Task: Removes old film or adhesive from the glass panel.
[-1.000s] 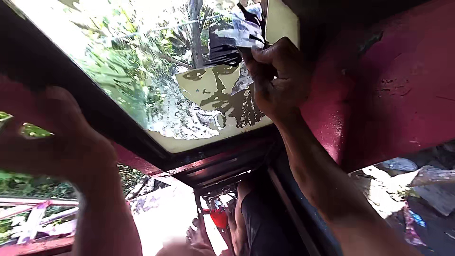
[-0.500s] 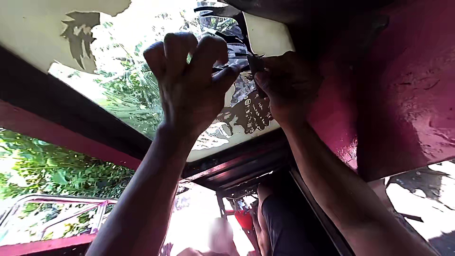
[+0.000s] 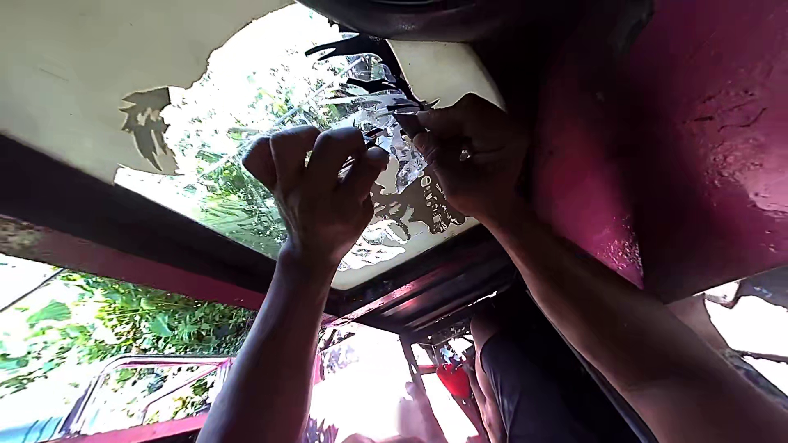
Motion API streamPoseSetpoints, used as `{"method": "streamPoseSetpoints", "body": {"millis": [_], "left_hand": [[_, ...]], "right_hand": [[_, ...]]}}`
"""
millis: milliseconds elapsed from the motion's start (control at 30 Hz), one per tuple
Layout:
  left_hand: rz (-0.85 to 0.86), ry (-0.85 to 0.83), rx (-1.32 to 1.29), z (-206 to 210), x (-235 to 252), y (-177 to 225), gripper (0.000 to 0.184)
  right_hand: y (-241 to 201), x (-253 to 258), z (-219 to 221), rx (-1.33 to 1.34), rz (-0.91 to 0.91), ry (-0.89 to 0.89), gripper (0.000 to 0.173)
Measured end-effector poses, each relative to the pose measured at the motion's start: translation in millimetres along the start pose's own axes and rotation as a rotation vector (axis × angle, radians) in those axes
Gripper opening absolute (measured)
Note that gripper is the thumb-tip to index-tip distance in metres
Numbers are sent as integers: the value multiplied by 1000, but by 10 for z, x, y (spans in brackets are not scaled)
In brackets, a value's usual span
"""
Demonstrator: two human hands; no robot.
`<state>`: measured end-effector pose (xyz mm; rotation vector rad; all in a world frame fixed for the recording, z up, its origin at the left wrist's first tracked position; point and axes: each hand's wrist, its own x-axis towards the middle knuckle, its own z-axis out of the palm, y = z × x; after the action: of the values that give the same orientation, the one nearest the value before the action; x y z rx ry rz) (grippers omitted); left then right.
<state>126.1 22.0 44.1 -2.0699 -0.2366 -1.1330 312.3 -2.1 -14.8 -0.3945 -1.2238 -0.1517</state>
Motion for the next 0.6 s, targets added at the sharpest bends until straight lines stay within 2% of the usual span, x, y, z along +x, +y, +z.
{"method": "streamPoseSetpoints", "body": {"millis": [167,367,600], "left_hand": [[-82,31,-93,-48,-114,34,17],[-133,73,-90,-84,32,29,25],[-151,-1,-85,-169,83,-22,19]], "right_hand": [[-34,-14,33,-171,-33,-28,13],[-67,-1,111,-349,-151,-37,13],[-80,39,129,-390,-195,-96,14]]}}
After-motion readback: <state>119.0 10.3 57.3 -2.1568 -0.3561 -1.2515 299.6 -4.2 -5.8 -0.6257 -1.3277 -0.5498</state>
